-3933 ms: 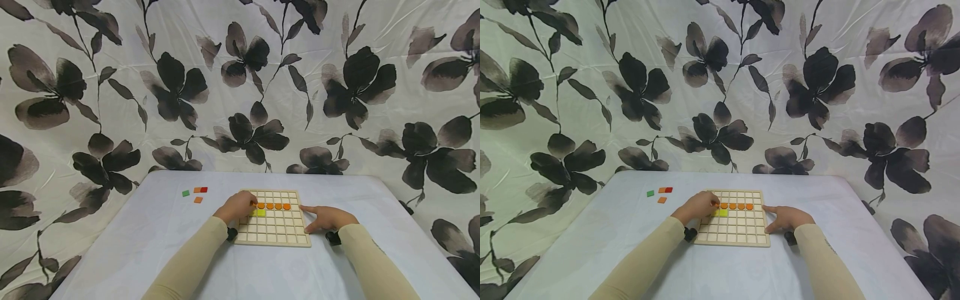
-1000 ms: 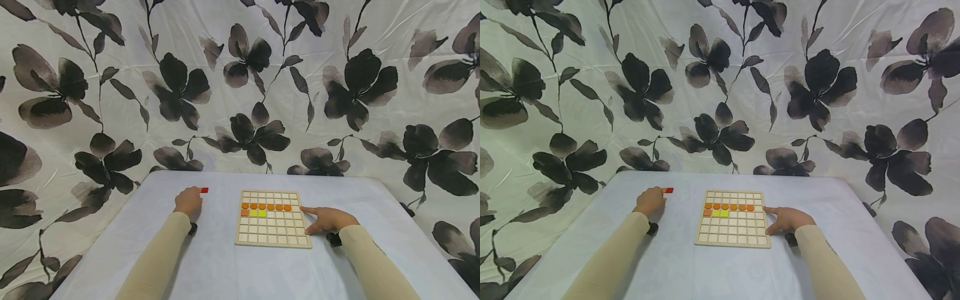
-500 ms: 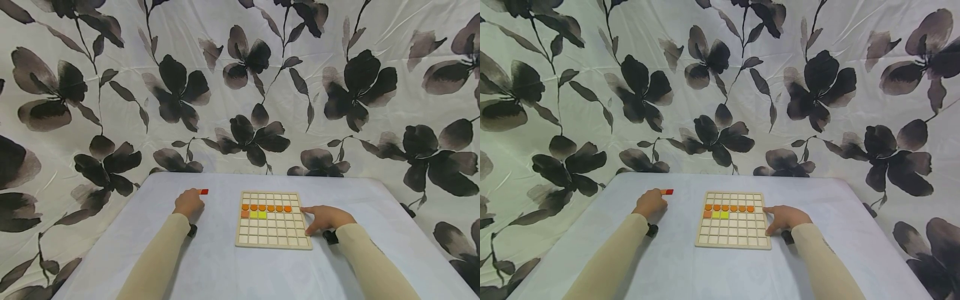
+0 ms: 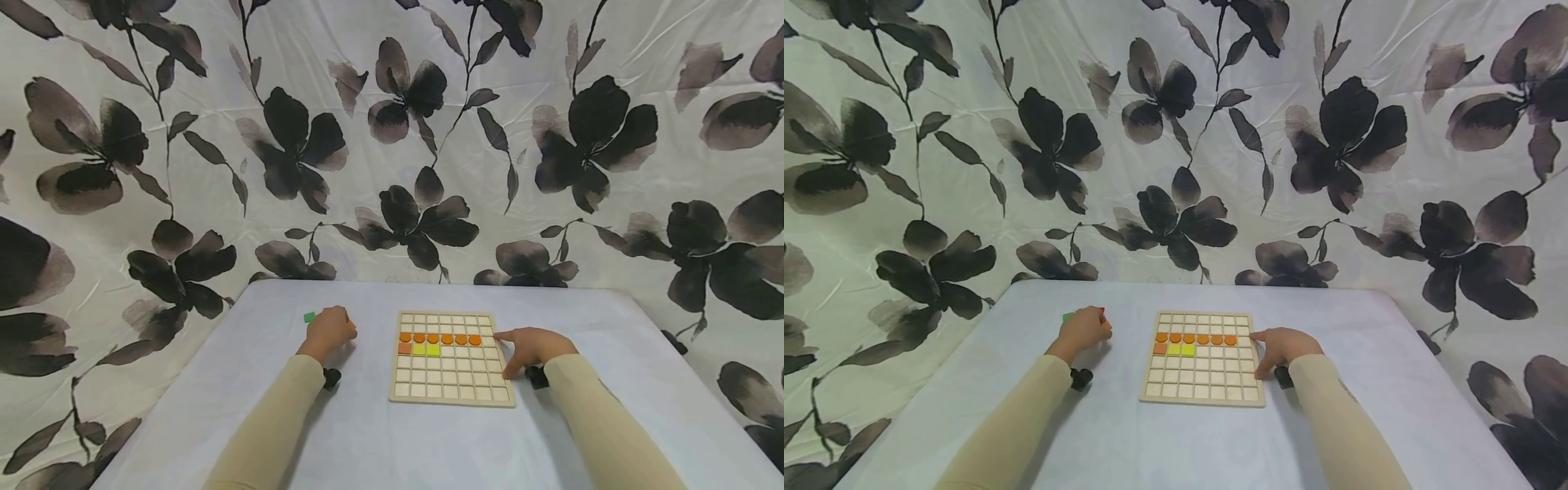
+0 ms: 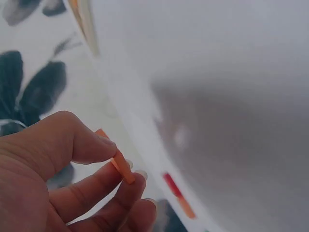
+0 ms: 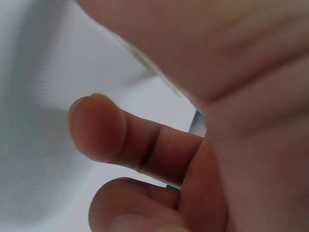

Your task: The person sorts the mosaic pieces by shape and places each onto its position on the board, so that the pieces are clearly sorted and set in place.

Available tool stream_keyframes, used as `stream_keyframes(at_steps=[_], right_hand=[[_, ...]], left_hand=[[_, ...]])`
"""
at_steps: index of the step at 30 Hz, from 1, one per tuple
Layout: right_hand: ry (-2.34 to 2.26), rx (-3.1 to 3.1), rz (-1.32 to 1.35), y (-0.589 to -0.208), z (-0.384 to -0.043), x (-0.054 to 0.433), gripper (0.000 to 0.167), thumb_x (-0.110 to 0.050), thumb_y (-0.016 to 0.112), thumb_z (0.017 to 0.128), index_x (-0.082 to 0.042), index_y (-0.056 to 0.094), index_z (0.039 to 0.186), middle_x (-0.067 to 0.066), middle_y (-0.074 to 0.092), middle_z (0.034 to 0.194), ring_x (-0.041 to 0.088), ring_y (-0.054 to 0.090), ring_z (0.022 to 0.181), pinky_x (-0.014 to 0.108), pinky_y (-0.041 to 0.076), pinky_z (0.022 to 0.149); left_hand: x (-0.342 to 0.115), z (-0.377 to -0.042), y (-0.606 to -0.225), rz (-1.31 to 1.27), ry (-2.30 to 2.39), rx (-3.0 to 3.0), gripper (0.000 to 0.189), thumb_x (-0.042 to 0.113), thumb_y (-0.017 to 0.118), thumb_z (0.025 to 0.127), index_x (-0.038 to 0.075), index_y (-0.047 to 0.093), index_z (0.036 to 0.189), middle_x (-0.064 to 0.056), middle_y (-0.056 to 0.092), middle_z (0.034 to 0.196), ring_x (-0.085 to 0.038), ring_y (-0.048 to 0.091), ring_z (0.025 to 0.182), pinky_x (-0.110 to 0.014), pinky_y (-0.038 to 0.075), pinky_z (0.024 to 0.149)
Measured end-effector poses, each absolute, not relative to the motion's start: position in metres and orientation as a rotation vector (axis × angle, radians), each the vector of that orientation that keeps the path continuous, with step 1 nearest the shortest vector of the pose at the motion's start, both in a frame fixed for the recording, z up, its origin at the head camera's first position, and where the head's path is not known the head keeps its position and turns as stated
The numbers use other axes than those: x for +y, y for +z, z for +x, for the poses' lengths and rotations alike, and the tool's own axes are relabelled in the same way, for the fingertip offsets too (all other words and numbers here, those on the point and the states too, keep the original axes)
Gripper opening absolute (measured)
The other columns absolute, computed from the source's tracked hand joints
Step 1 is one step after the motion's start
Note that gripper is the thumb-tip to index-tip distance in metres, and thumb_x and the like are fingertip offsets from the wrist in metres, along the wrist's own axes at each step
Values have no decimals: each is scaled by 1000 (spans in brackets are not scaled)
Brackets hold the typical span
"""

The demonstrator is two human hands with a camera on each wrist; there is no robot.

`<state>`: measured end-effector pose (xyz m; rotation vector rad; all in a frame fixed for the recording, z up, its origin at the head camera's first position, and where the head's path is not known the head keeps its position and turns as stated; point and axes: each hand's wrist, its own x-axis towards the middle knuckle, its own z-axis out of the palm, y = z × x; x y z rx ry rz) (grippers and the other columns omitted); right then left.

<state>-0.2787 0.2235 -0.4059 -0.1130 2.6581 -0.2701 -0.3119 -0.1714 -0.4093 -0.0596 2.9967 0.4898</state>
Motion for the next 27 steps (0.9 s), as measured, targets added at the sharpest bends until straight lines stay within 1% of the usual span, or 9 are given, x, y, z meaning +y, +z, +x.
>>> stream_keyframes(at_steps=[3,6,8,11,16,19,21,23,27], right_hand=[[-251,2658,-93,-405,-279,223,92,-39,87,67,-25,43,147,16,45,147,34,48,127,58,37,103],[-224,2658,-82,-404,-280,221,91,-39,86,68,-26,43,147,13,49,144,27,55,111,54,41,100],[-208,2660,-76,-404,-280,219,91,-39,86,68,-26,43,147,12,52,140,23,54,99,51,43,97],[-196,2663,-59,-405,-280,219,91,-39,86,68,-27,43,146,11,54,137,21,55,94,50,44,94],[-201,2656,-30,-407,-279,218,91,-39,87,67,-28,43,146,12,52,140,23,56,99,53,43,97],[-193,2664,-34,-407,-278,217,91,-39,87,67,-27,43,146,15,49,144,28,55,113,56,41,99],[-193,2672,-37,-406,-277,216,91,-39,87,67,-26,43,146,15,46,148,32,51,125,57,39,102],[-198,2676,-36,-404,-276,215,90,-38,87,68,-26,44,146,16,44,149,36,45,132,57,38,103],[-200,2674,-21,-402,-276,212,90,-36,87,67,-25,44,146,16,43,150,38,42,135,57,38,104]], left_hand=[[-158,-310,-406,-5,462,3017,28,25,70,82,7,67,104,-4,66,90,-18,58,75,-35,48,63],[-144,-309,-405,21,448,3015,34,27,71,83,7,66,110,-5,68,95,-19,59,77,-37,50,68],[-136,-309,-404,29,453,3012,36,27,72,83,7,66,112,-5,68,96,-19,59,78,-38,51,71],[-126,-306,-405,38,472,3006,36,27,73,84,7,66,112,-5,68,96,-20,58,79,-38,52,75],[-113,-302,-407,96,495,3005,31,26,74,83,8,67,108,-3,66,91,-20,56,79,-36,51,76],[-107,-301,-407,125,508,3013,29,26,74,83,9,68,106,-2,64,89,-20,55,80,-35,50,76],[-103,-300,-407,147,517,3017,29,25,75,83,9,68,105,-2,63,88,-20,54,80,-34,50,76],[-100,-299,-407,172,527,3015,28,24,75,83,8,69,105,-2,63,87,-20,54,79,-34,50,75],[-92,-296,-410,218,547,2994,27,23,75,82,7,70,103,-2,64,87,-19,54,78,-34,50,76]])
